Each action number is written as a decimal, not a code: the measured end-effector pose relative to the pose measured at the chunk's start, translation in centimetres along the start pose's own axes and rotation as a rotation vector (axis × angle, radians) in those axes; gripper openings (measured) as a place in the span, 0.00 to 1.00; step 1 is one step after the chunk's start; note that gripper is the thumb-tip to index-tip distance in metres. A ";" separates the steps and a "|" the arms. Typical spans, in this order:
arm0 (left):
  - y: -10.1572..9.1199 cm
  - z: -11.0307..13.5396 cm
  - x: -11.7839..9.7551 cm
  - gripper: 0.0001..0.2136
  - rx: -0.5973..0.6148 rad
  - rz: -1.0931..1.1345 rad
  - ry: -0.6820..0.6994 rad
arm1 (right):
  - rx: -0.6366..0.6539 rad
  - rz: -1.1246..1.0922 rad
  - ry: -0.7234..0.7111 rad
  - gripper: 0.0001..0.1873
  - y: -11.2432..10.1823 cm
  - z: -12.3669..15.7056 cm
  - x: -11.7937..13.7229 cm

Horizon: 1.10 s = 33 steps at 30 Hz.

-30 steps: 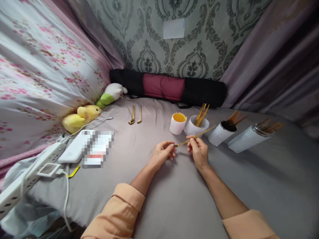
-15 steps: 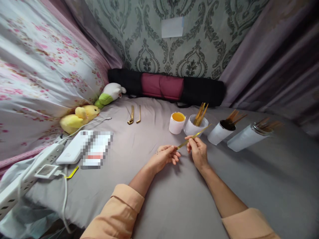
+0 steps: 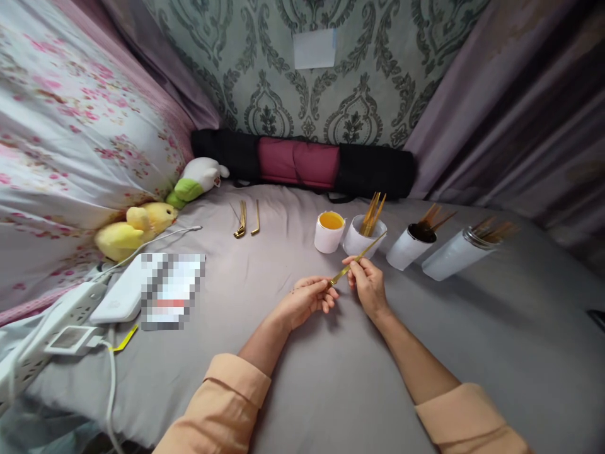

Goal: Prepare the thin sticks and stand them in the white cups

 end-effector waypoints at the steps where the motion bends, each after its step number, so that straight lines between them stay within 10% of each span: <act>1: 0.0 0.0 0.0 0.07 0.002 0.000 0.001 | -0.002 0.003 0.000 0.12 0.0 0.0 0.0; 33: -0.1 -0.1 0.1 0.08 0.047 0.046 0.039 | -0.089 0.000 -0.037 0.19 -3.2 -2.7 3.7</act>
Point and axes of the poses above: each hand's wrist, its own z-axis away from the middle knuckle, its own y-axis out of the palm, x = y × z, the point moved 8 cm from there along -z, towards the middle knuckle, and after that the axes turned 8 degrees about -x, right-handed, at the moved point
